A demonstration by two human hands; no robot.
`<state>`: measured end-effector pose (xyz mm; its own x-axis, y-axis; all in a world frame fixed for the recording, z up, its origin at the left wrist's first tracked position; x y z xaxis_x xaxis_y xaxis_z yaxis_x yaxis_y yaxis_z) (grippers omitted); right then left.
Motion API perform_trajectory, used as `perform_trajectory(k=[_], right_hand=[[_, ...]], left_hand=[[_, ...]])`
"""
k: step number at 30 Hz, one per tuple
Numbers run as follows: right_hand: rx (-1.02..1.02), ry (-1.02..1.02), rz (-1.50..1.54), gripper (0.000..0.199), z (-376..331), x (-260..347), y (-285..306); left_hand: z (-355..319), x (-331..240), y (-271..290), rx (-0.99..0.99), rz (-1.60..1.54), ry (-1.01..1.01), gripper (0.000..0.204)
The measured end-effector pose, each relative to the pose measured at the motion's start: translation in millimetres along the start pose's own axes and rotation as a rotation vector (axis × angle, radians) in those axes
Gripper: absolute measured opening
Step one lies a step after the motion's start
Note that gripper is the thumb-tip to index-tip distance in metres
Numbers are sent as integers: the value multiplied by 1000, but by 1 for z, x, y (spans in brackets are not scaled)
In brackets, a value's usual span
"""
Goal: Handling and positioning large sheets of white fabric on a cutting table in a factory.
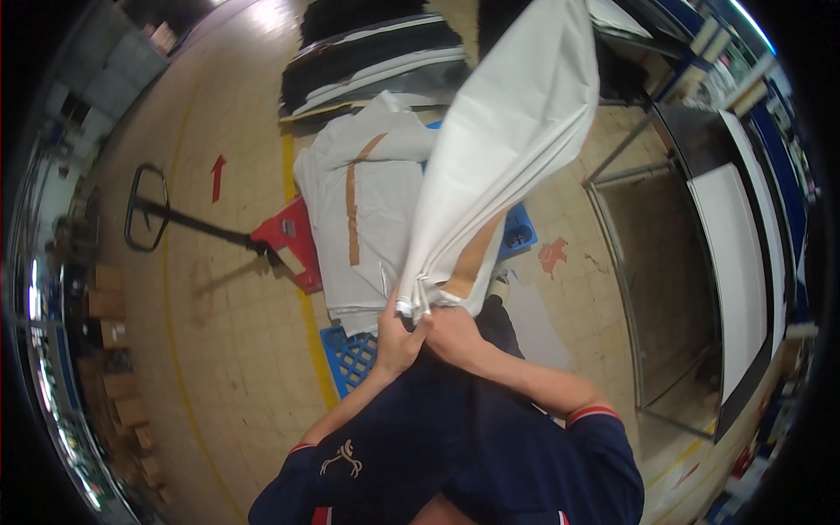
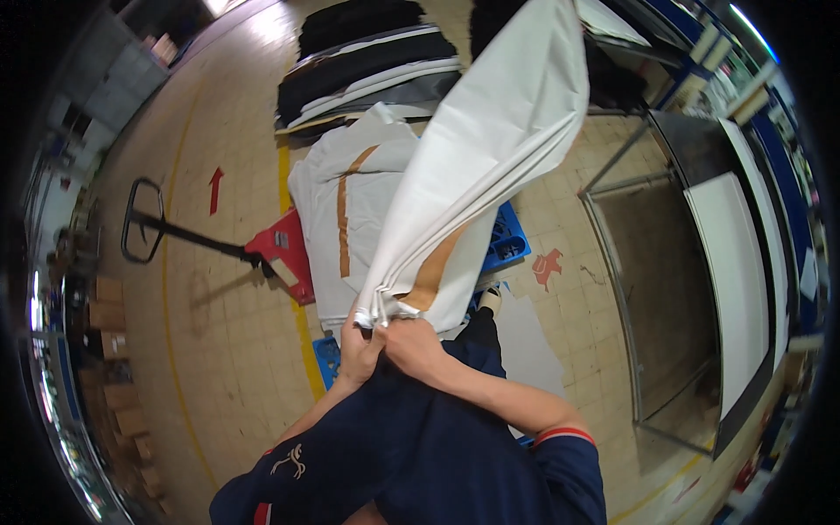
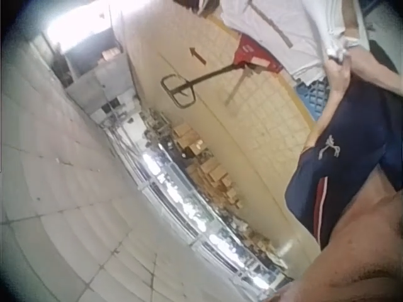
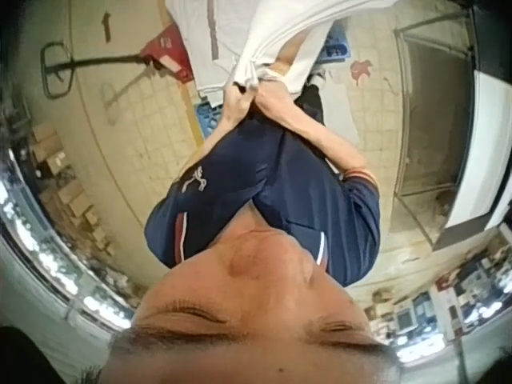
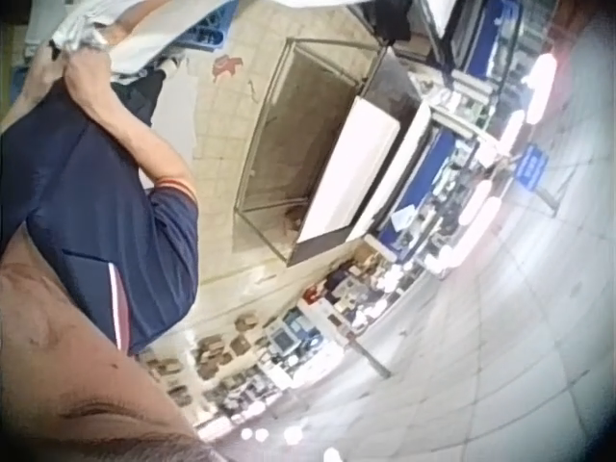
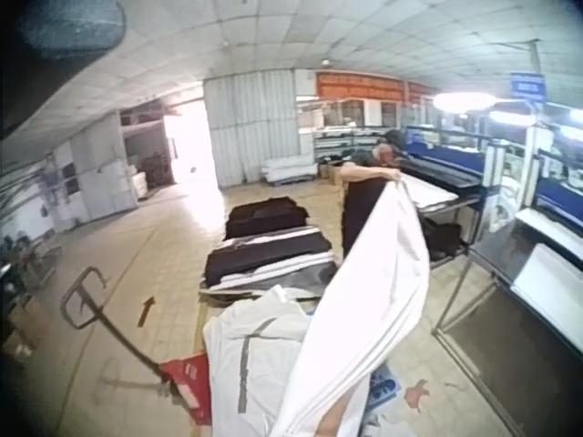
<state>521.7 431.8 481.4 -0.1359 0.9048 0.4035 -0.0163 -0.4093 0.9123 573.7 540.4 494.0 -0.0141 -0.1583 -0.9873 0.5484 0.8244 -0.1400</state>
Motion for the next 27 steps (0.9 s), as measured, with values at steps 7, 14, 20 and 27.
perform_trajectory(k=[7,14,20,27], right_hand=[[-71,-46,30,10,26,5,12],[-156,-179,615,25,11,-12,21],[-278,-707,1590,36,-27,-44,-4],[-101,-690,968,47,-6,-58,24]], left_hand=[[46,-14,-7,-198,-70,193,30],[57,4,10,-149,163,120,22],[32,26,-13,18,327,56,33],[19,32,-27,113,421,15,36]])
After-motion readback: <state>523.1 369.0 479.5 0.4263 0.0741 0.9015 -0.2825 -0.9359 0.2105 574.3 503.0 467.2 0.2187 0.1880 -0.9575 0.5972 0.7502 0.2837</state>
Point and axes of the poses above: each hand's wrist, its own z-axis towards the middle knuckle, its own y-axis out of the back of the hand, x = y × z, the point moved 1 cm from there along z, towards the middle knuckle, and after that the axes turned 7 degrees about -z, right-handed, at the moved point
